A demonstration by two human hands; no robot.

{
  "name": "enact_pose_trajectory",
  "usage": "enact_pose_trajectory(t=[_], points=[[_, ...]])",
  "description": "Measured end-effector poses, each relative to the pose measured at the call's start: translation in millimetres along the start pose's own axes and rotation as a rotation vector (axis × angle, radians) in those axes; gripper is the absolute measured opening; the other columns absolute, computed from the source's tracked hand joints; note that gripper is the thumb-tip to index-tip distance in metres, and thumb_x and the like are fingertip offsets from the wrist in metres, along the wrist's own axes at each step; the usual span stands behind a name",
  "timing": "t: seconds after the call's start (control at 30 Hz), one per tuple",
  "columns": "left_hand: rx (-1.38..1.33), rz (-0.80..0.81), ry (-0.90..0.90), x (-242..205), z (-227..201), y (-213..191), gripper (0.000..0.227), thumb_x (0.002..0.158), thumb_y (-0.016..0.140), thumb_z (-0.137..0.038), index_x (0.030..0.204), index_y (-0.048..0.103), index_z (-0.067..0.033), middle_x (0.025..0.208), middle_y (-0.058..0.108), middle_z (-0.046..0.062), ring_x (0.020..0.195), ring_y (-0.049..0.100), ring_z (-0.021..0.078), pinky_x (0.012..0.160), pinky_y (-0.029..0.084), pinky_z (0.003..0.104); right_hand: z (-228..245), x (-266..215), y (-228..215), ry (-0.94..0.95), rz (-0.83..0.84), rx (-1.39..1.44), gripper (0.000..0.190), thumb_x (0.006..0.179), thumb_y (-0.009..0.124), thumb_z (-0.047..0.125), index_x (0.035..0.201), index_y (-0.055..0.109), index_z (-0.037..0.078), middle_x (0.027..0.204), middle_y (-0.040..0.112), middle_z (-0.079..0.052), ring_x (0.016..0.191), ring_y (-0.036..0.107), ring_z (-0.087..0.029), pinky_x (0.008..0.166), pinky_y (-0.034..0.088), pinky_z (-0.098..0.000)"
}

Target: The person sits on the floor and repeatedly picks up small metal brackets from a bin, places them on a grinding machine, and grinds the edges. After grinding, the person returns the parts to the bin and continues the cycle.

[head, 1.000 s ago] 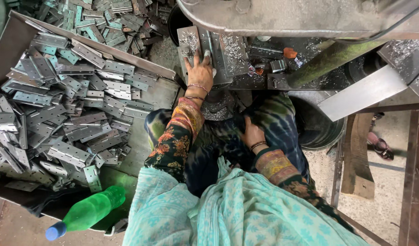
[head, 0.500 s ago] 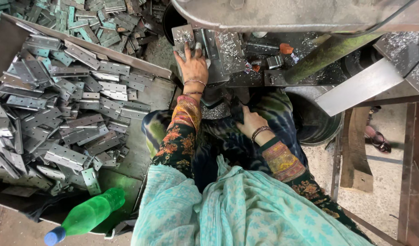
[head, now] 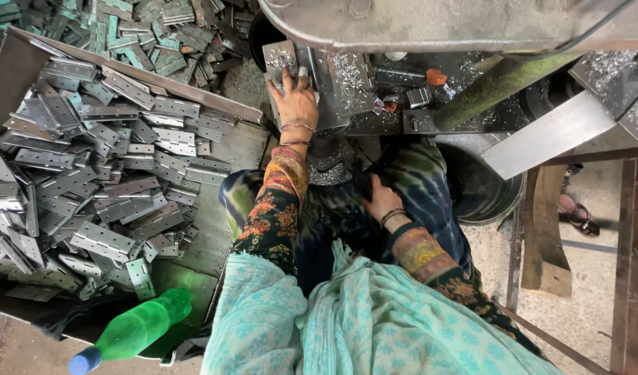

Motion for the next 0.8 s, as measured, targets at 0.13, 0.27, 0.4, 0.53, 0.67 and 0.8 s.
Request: enact_pose_trajectory(t=[0.13, 0.27, 0.4, 0.53, 0.67, 0.8], points=[[0.036, 0.029, -0.003, 7.1, 3.3, 17.9, 0.029, 0.099, 0.054, -0.021, 0.114, 0.076, -0.0107, 0.15, 0.054, -0.001, 0.151, 0.024, 0.0388, 0.116, 0.011, 0.079, 14.7, -13.4, -35.6, -0.03, 0.093, -0.031, 0.081, 0.085, 0.073, 0.036, 0.151, 0.035, 0.008, 0.102, 0.073, -0.027, 0.092, 0.072, -0.044, 0.079, 0.06, -0.0536], [-0.021, 0.048, -0.032, 31.1, 5.5, 21.4, 0.031, 0.097, 0.053, -0.02, 0.117, 0.075, -0.0108, 0.144, 0.056, -0.001, 0.151, 0.024, 0.0373, 0.115, 0.011, 0.079, 13.3, -5.1, -32.1, -0.023, 0.061, -0.022, 0.079, 0.084, 0.073, 0.034, 0.151, 0.036, 0.011, 0.104, 0.073, -0.026, 0.093, 0.072, -0.044, 0.082, 0.059, -0.0536], [0.016, 0.048, -0.012, 23.9, 7.2, 24.7, 0.033, 0.095, 0.053, -0.018, 0.119, 0.074, -0.0107, 0.142, 0.057, 0.0, 0.151, 0.024, 0.0379, 0.114, 0.013, 0.078, -8.1, -0.3, 21.4, -0.057, -0.106, 0.049, 0.077, 0.087, 0.074, 0.041, 0.149, 0.038, 0.014, 0.107, 0.072, -0.025, 0.095, 0.069, -0.046, 0.081, 0.057, -0.0559], [-0.017, 0.047, -0.026, 18.3, 11.1, 19.6, 0.031, 0.102, 0.052, -0.02, 0.122, 0.074, -0.0107, 0.147, 0.055, 0.0, 0.154, 0.024, 0.0366, 0.118, 0.015, 0.077, -24.1, 4.5, 53.8, -0.035, -0.076, 0.088, 0.08, 0.084, 0.074, 0.039, 0.15, 0.036, 0.015, 0.108, 0.073, -0.024, 0.097, 0.07, -0.045, 0.082, 0.056, -0.0559], [0.001, 0.03, -0.009, 23.5, 7.0, 13.0, 0.037, 0.095, 0.056, -0.023, 0.125, 0.072, -0.0101, 0.147, 0.054, 0.001, 0.15, 0.025, 0.0376, 0.114, 0.016, 0.077, -15.8, 3.8, 25.2, -0.022, -0.058, 0.056, 0.078, 0.085, 0.074, 0.038, 0.15, 0.036, 0.015, 0.106, 0.073, -0.025, 0.098, 0.069, -0.046, 0.085, 0.055, -0.0561], [0.053, -0.001, 0.044, 15.5, 7.7, 3.8, 0.039, 0.091, 0.058, -0.022, 0.126, 0.072, -0.0108, 0.15, 0.053, 0.0, 0.149, 0.025, 0.0374, 0.114, 0.016, 0.075, 11.2, -9.4, -19.0, 0.006, 0.074, 0.043, 0.073, 0.085, 0.072, 0.032, 0.146, 0.038, 0.011, 0.105, 0.072, -0.027, 0.098, 0.071, -0.045, 0.086, 0.058, -0.0535]])
Point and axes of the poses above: each hand's wrist, its own x-axis towards the middle knuckle, its own y-axis out of the palm, z = x × y, the point moved 3 cm from there along x, towards the middle knuckle
